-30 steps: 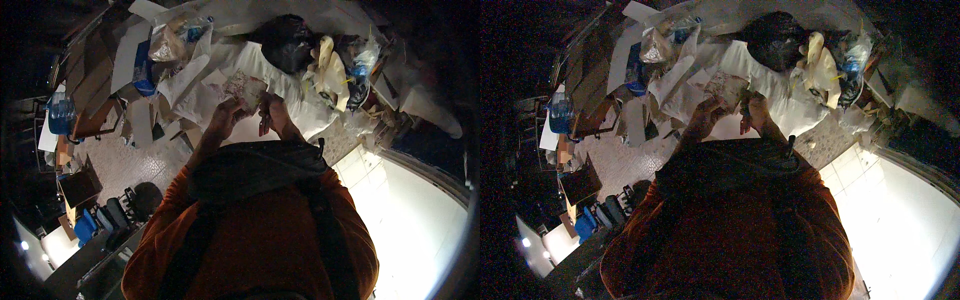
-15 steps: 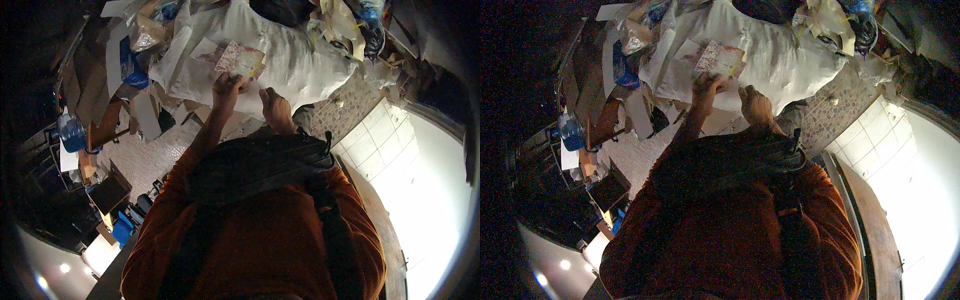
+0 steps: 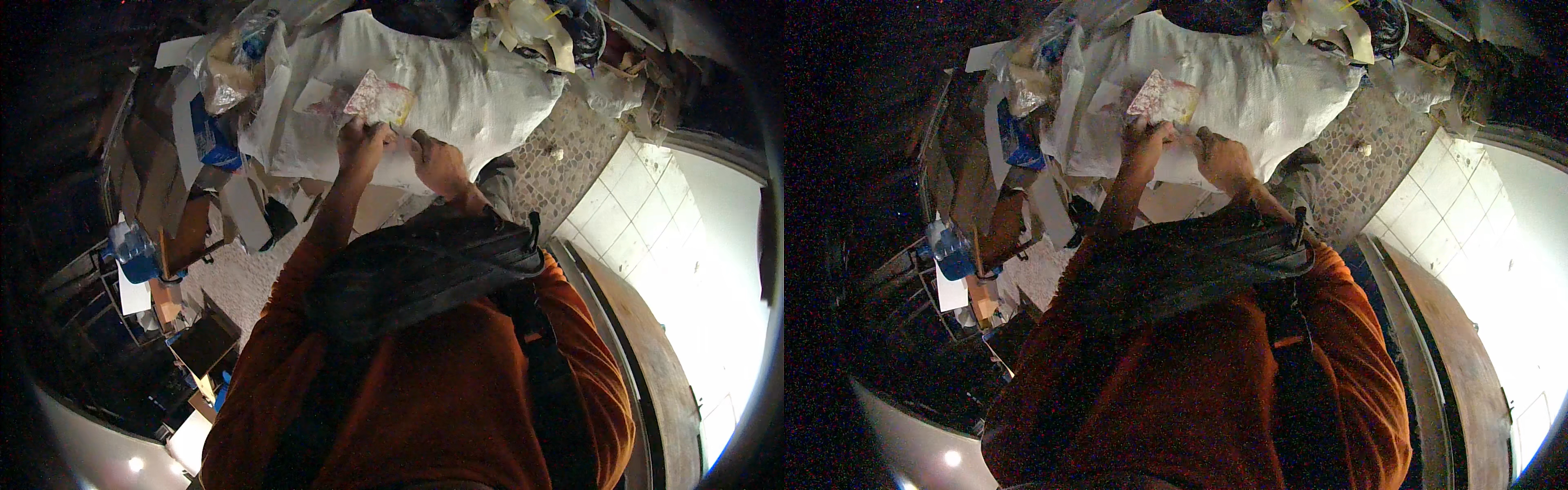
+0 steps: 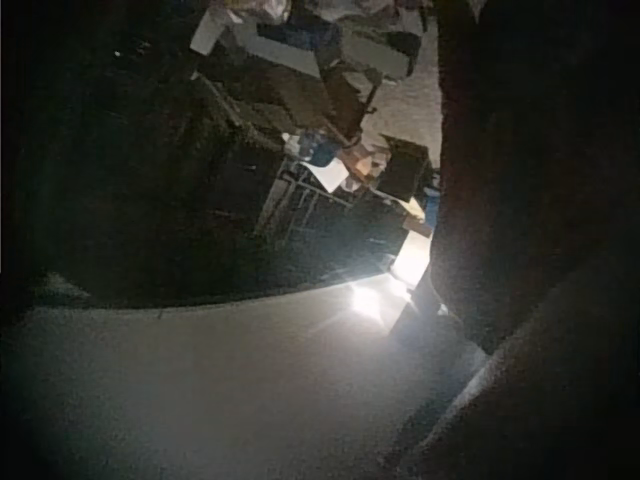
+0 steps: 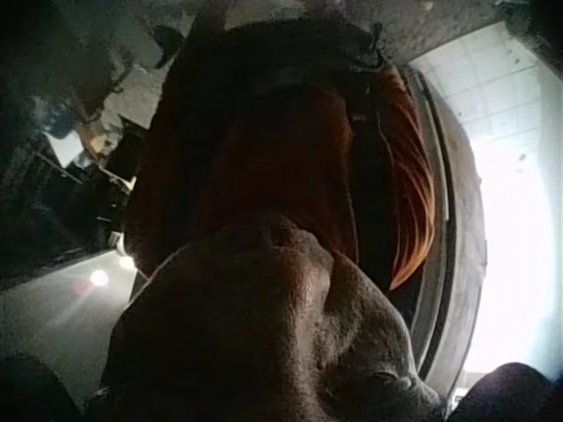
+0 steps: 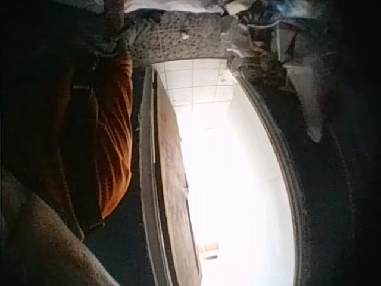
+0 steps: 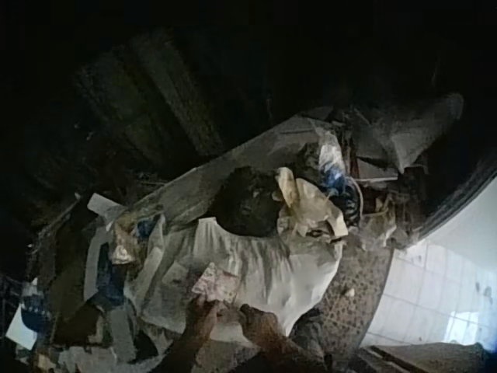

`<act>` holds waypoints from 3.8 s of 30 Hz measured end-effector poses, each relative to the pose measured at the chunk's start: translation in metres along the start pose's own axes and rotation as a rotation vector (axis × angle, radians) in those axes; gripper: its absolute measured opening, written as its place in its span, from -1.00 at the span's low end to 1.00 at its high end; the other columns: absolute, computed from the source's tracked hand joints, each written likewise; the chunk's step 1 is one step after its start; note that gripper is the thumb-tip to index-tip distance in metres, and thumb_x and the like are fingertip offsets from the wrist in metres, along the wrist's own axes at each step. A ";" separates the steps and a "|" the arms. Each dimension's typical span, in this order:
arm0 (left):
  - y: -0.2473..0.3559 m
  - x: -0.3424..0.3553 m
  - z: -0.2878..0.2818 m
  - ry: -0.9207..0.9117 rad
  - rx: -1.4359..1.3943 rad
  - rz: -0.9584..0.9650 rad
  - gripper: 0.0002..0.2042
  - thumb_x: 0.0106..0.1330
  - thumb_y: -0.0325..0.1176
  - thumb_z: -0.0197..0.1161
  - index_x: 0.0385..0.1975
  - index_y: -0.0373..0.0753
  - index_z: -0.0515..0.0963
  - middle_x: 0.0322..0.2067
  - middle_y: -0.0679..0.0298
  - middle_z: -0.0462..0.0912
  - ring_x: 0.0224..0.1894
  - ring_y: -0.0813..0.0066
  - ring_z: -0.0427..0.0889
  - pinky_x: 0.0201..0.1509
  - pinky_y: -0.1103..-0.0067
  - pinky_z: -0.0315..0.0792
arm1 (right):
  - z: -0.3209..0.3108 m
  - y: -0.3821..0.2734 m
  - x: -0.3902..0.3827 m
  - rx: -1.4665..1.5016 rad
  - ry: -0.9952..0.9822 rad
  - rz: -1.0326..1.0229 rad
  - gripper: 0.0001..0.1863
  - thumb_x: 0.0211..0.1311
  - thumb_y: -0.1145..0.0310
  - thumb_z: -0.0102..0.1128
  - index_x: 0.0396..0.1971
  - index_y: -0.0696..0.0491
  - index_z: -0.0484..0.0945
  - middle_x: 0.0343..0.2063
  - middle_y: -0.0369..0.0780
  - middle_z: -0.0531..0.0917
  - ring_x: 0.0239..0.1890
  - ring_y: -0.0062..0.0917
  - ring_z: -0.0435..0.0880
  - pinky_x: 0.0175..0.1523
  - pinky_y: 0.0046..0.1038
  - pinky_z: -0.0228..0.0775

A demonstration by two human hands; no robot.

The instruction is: The person uses pink-handled scissors to cut a piece of patterned fabric on a cluttered work surface. They repeatedly adjust the fabric and make small cuts along the edges, handling the material with both hands to position it for cutting.

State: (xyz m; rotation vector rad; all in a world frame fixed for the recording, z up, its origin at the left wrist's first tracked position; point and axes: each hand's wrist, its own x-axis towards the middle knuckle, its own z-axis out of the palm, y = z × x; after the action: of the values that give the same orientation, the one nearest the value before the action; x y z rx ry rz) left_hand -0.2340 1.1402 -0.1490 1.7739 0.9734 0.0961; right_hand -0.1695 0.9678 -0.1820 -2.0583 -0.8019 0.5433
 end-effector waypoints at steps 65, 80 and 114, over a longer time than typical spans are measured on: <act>0.018 0.140 -0.026 -0.426 1.073 0.730 -0.09 -0.04 0.06 0.48 0.42 0.11 0.29 0.41 0.20 0.31 0.38 -0.06 0.29 0.46 0.04 0.18 | -0.024 0.044 0.116 -0.693 -0.044 -0.358 -0.84 0.26 0.23 0.19 -0.19 -0.15 0.62 -0.24 -0.21 0.73 -0.31 -0.23 0.73 -0.26 -0.14 0.62; 0.049 0.130 -0.035 -0.607 1.153 0.697 0.18 -0.22 -0.04 0.62 0.51 0.00 0.07 0.44 0.15 0.21 0.44 -0.04 0.19 0.50 0.11 0.16 | -0.020 0.060 0.127 -0.651 0.005 -0.136 -0.79 0.29 0.21 0.22 -0.12 -0.14 0.64 -0.10 -0.23 0.71 -0.16 -0.26 0.73 -0.17 -0.20 0.63; 0.024 0.138 -0.035 -0.529 1.083 0.761 0.17 -0.35 -0.13 0.65 0.47 0.07 0.19 0.42 0.23 0.25 0.40 0.00 0.24 0.48 0.17 0.22 | -0.021 0.025 0.107 -0.621 0.060 -0.567 -0.89 0.22 0.35 0.23 -0.30 -0.20 0.67 -0.29 -0.31 0.73 -0.29 -0.39 0.73 -0.32 -0.30 0.61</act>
State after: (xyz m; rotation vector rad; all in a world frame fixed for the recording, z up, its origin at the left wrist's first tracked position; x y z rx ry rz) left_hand -0.1460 1.2537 -0.1651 2.8610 -0.1745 -0.4902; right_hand -0.0728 1.0212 -0.2002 -2.2144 -1.5918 -0.1059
